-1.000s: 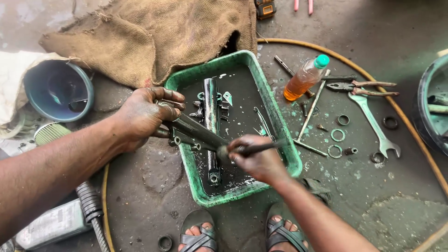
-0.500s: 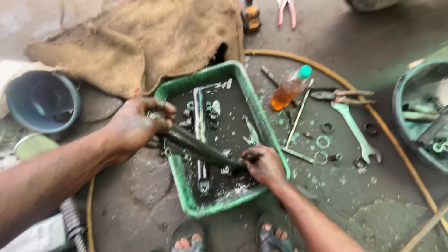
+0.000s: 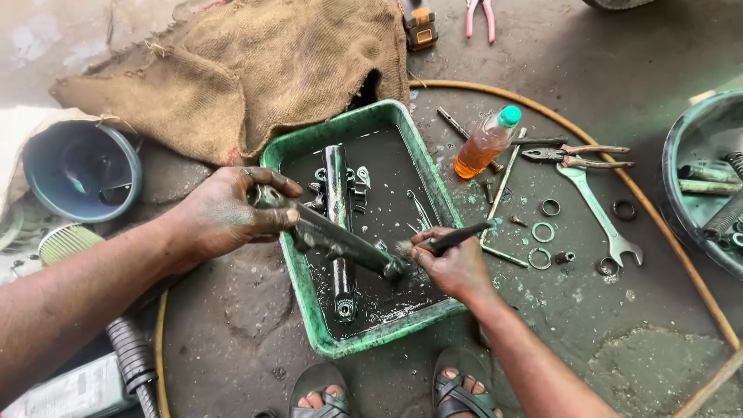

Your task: Cleaning and inspecting internal components of motorcycle front forks using a brush and cleaning fluid.

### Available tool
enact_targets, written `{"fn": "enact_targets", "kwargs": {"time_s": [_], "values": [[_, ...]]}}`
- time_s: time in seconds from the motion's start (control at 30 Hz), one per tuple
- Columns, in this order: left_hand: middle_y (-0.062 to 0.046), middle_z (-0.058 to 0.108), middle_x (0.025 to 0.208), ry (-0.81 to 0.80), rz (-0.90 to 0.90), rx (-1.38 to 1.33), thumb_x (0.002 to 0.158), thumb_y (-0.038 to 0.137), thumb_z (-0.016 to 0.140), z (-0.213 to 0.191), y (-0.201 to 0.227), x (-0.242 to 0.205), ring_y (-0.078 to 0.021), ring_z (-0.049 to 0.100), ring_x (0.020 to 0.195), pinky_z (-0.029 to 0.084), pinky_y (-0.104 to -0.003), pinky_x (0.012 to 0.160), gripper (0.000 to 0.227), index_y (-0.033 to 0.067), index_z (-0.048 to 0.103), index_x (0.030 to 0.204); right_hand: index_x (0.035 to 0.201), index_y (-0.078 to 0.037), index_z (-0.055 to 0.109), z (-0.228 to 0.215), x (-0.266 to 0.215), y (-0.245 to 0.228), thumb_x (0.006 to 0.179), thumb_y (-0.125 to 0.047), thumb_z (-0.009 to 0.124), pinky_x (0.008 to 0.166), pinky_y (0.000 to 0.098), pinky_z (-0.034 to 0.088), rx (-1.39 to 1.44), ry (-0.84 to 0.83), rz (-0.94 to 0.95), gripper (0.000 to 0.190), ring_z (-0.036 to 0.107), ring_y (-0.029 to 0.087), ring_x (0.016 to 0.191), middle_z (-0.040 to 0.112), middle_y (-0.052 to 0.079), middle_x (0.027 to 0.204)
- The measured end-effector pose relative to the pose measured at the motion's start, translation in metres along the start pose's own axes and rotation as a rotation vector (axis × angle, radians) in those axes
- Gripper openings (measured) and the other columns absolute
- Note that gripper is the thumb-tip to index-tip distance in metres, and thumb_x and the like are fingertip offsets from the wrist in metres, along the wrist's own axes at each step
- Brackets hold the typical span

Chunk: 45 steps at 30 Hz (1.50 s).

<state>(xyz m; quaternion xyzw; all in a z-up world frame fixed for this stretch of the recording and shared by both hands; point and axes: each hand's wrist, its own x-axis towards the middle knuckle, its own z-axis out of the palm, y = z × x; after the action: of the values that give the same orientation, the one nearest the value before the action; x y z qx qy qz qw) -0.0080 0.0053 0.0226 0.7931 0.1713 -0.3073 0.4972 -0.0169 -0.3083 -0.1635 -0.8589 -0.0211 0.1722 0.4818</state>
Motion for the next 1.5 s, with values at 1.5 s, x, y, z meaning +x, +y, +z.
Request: {"fn": "enact_targets", "kwargs": {"time_s": [1.5], "values": [[-0.015, 0.072, 0.063, 0.267, 0.173, 0.941, 0.097, 0.056, 0.049, -0.015, -0.003, 0.013, -0.0319, 0.077, 0.072, 0.061, -0.046, 0.077, 0.055, 0.0090, 0.074, 0.111, 0.104, -0.012, 0.082, 0.026, 0.036, 0.019, 0.086, -0.023, 0.074, 0.085, 0.0310, 0.060, -0.119, -0.021, -0.069, 0.022, 0.078, 0.016, 0.090, 0.081, 0.005, 0.103]]}}
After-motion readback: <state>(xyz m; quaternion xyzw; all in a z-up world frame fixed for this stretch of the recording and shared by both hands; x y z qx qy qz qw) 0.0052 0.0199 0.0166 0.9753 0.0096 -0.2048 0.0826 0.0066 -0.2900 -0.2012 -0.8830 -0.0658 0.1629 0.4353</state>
